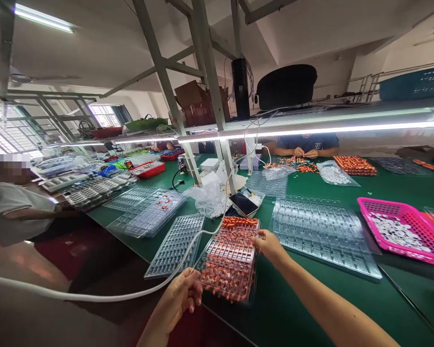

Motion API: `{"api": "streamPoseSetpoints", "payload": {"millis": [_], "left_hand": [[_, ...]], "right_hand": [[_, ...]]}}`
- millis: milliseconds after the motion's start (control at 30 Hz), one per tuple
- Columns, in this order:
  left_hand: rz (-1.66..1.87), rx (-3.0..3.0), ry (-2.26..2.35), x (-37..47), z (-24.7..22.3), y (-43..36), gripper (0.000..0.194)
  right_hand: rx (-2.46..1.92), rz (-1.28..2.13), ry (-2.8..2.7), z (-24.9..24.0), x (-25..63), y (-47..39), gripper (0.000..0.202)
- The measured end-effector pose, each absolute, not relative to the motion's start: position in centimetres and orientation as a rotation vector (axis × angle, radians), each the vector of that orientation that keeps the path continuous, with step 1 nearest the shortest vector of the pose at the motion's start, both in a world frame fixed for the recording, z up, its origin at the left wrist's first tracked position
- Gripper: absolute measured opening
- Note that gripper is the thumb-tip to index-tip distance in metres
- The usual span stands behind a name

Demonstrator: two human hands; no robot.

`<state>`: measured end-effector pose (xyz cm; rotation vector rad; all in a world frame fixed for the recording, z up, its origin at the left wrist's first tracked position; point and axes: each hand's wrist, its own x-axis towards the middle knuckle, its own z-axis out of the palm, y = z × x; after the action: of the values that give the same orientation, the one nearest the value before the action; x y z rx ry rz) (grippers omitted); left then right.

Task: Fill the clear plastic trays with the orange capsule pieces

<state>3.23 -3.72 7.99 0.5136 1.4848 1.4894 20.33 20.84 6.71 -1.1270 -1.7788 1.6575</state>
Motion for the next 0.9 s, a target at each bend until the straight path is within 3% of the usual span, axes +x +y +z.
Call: {"api": "streamPoseSetpoints", "payload": {"millis": [333,533,667,900], "left_hand": [[1.214,0.842,2.0,2.5,7.1,-6.0,0.06],[1.26,0.904,2.225,2.2,6.3,-6.4,0.064],[1.475,0.721,2.113,1.9,4.7,-6.9,0.068],[1.667,0.515,1.81,2.6,2.8,-6.4,0.049]], "right_hand": [[-1.184,1.43,-1.944,6.6,20.6,20.7,0.036],[-1.217,1.452,-1.872,6.5,21.8,20.5,0.041],[-1.212,1.638,-1.727,6.6,23.7,19.5,0.044],[-1.036,1.972,-1.575,6.4,24.3,16.9,0.04]]}}
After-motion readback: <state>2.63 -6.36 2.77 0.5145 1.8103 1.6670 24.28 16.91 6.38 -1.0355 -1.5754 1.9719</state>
